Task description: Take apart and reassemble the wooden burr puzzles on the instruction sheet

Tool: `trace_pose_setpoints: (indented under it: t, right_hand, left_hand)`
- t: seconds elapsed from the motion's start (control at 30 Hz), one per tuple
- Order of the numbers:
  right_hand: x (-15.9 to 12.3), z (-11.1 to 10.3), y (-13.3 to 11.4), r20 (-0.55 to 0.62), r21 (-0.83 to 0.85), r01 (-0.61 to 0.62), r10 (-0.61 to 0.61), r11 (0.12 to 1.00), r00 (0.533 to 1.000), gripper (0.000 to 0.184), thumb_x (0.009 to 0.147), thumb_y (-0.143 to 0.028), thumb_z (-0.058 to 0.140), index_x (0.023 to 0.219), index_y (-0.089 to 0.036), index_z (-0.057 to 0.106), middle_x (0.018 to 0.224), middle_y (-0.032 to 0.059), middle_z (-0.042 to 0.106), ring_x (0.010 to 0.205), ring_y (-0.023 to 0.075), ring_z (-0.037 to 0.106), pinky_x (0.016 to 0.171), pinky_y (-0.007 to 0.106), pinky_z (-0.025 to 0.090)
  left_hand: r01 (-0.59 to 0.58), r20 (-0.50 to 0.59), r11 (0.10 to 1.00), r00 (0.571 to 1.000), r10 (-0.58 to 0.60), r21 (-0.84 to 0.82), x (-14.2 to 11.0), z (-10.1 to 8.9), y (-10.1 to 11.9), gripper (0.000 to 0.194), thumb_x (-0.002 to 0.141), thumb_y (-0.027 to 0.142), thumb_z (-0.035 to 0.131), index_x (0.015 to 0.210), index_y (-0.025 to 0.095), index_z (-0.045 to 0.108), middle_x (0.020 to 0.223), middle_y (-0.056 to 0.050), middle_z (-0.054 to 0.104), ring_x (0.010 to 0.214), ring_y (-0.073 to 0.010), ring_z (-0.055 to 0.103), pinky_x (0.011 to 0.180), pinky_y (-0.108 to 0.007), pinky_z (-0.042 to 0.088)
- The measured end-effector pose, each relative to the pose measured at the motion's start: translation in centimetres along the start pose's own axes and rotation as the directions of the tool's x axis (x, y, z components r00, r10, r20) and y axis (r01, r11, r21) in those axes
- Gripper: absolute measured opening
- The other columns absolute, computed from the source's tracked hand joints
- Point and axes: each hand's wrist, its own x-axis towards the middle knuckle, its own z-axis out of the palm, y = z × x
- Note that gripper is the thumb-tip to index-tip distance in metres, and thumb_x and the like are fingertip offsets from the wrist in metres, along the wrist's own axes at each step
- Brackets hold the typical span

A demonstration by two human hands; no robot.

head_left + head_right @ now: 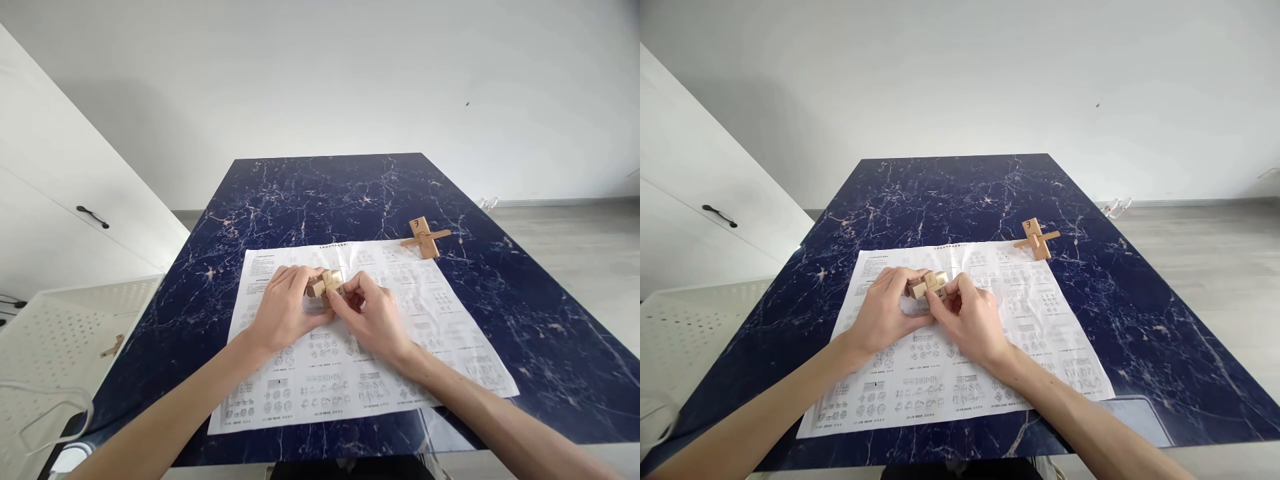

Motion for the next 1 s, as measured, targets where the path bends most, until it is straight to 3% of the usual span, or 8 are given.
trace_pose_setpoints:
  t: [0.17, 0.27, 0.47, 0.57, 0.67, 0.8, 1.0]
  right_hand:
    - [0.0, -0.2, -0.1, 0.004, 0.038, -0.027, 0.027, 0.999, 1.000, 0.034, 0.097, -0.048, 0.069, 0.078, -0.027, 0.050, 0.065, -0.0003, 0.064, 0.054, 0.0157, 0.053, 0.054, 0.032, 0.043]
    - [0.2, -0.5, -0.1, 0.026, 0.083, -0.023, 0.021, 0.996, 0.999, 0.034, 0.099, -0.051, 0.067, 0.081, -0.026, 0.052, 0.069, 0.0011, 0.066, 0.059, 0.0168, 0.056, 0.055, 0.032, 0.044]
    - [1.4, -1.8, 0.4, -0.005, 0.131, 0.050, -0.050, 0.990, 0.999, 0.022, 0.109, -0.046, 0.053, 0.103, -0.025, 0.057, 0.081, 0.0011, 0.064, 0.064, 0.0167, 0.056, 0.057, 0.032, 0.042]
    - [1.8, -2.3, 0.7, 0.079, 0.075, 0.085, -0.091, 0.994, 0.993, 0.023, 0.109, -0.047, 0.052, 0.115, -0.026, 0.058, 0.096, 0.0038, 0.069, 0.069, 0.0174, 0.059, 0.061, 0.032, 0.044]
    - [1.9, -2.6, 0.8, 0.157, -0.012, 0.194, -0.190, 0.981, 0.969, 0.023, 0.111, -0.045, 0.049, 0.106, -0.025, 0.059, 0.094, 0.0041, 0.069, 0.073, 0.0188, 0.059, 0.067, 0.034, 0.045]
    - [1.7, -2.8, 0.7, 0.202, -0.057, 0.291, -0.275, 0.955, 0.940, 0.033, 0.110, -0.044, 0.047, 0.084, -0.025, 0.048, 0.075, 0.0004, 0.056, 0.063, 0.0166, 0.048, 0.061, 0.033, 0.037]
    - [1.6, -2.6, 0.5, 0.249, 0.053, 0.173, -0.181, 0.983, 0.951, 0.045, 0.107, -0.046, 0.046, 0.069, -0.025, 0.036, 0.061, -0.0046, 0.038, 0.055, 0.0125, 0.033, 0.053, 0.030, 0.027]
  left_hand:
    - [-0.001, -0.001, 0.999, 1.000, 0.001, -0.050, 0.1, -0.3, 0.1, 0.048, 0.085, 0.038, 0.086, 0.122, 0.025, 0.059, 0.119, -0.008, 0.072, 0.103, -0.0280, 0.074, 0.084, -0.042, 0.061]
    - [0.112, 0.053, 0.975, 0.993, -0.104, -0.193, 0.0, -0.4, 0.3, 0.049, 0.085, 0.039, 0.088, 0.122, 0.027, 0.058, 0.108, -0.002, 0.077, 0.093, -0.0242, 0.076, 0.079, -0.039, 0.062]
    - [0.259, 0.087, 0.824, 0.964, -0.250, -0.504, 0.7, -1.0, 0.8, 0.048, 0.079, 0.038, 0.092, 0.113, 0.024, 0.061, 0.100, -0.003, 0.077, 0.083, -0.0204, 0.075, 0.078, -0.037, 0.066]
    - [0.285, 0.144, 0.744, 0.958, -0.250, -0.605, 0.9, -1.4, 0.8, 0.043, 0.080, 0.033, 0.090, 0.112, 0.024, 0.063, 0.098, -0.003, 0.076, 0.082, -0.0187, 0.073, 0.080, -0.037, 0.066]
    - [0.292, 0.193, 0.688, 0.956, -0.219, -0.665, 0.9, -1.6, 0.7, 0.041, 0.080, 0.031, 0.089, 0.112, 0.024, 0.065, 0.102, -0.004, 0.075, 0.083, -0.0185, 0.072, 0.083, -0.038, 0.066]
    - [0.290, 0.257, 0.656, 0.955, -0.149, -0.696, 0.8, -1.7, 0.4, 0.044, 0.081, 0.031, 0.090, 0.117, 0.026, 0.065, 0.107, -0.005, 0.074, 0.088, -0.0202, 0.074, 0.084, -0.038, 0.066]
    - [0.244, 0.277, 0.643, 0.960, -0.052, -0.726, 0.6, -1.6, -0.2, 0.057, 0.079, 0.024, 0.093, 0.128, 0.027, 0.063, 0.110, -0.004, 0.075, 0.100, -0.0209, 0.075, 0.095, -0.037, 0.063]
